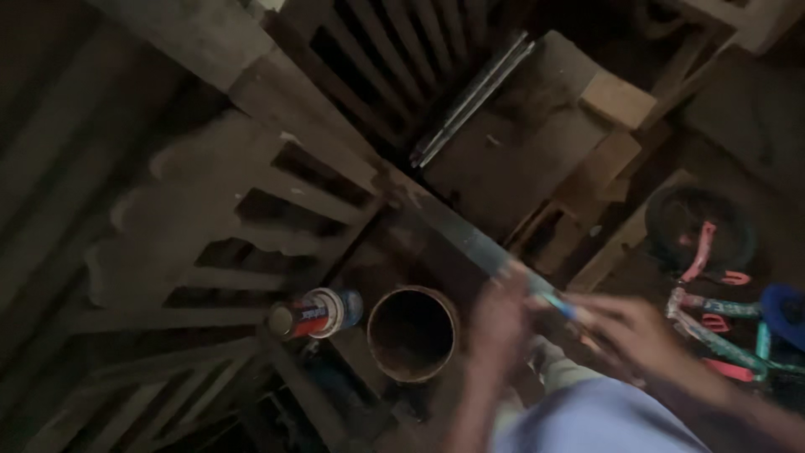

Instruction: The person cleans a flat metal blade, possibly a scraper or chisel, by dipping it into a bucket of dark liquid and wiping it with a small cloth.

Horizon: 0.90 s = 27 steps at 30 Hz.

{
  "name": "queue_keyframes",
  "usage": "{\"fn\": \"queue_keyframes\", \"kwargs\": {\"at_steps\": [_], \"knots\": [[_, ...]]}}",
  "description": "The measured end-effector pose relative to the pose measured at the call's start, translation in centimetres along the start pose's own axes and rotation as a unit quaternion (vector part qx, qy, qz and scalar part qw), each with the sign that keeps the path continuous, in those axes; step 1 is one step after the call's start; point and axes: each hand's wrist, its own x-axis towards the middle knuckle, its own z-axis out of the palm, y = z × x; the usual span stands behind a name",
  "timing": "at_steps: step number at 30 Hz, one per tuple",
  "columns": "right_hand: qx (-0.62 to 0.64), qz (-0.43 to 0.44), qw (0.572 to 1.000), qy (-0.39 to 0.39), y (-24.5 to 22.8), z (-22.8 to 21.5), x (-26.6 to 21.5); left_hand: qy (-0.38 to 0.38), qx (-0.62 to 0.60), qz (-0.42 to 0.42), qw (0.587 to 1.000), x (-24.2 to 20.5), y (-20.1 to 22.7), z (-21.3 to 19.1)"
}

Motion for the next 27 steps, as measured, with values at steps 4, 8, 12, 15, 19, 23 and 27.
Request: {"fn": "queue_keyframes", "kwargs": {"at_steps": [4, 8, 12, 15, 19, 23, 27], "knots": [[0.027, 0.055, 0.998, -0.003, -3.1, 2.6, 4.1, 0.069, 0.081, 0.098, 0.989, 3.8, -3.2, -3.9], [-0.066, -0.051, 0.996, -0.011, 1.2, -0.9, 2.7, 0.011, 0.056, 0.103, 0.993, 1.2, -0.4, -2.4], [-0.071, -0.013, 0.997, 0.028, 6.1, -5.1, -4.0, 0.005, 0.084, 0.038, 0.996, -2.7, 5.0, 2.8], [-0.038, 0.094, 0.994, 0.031, 4.7, -3.9, -2.2, 0.005, -0.017, -0.008, 1.000, -1.9, 2.8, 2.4], [-0.004, 0.079, 0.997, 0.021, -1.1, 0.9, 3.4, -0.028, 0.063, -0.018, 0.997, 4.0, -2.2, -2.3], [-0.034, -0.030, 0.999, 0.013, -0.7, 0.3, 4.5, -0.043, 0.041, -0.008, 0.998, 4.1, -0.1, -4.0], [-0.031, -0.016, 0.999, 0.000, 4.6, -4.2, -1.7, -0.029, -0.035, -0.006, 0.999, -0.8, 3.5, 0.0]]}}
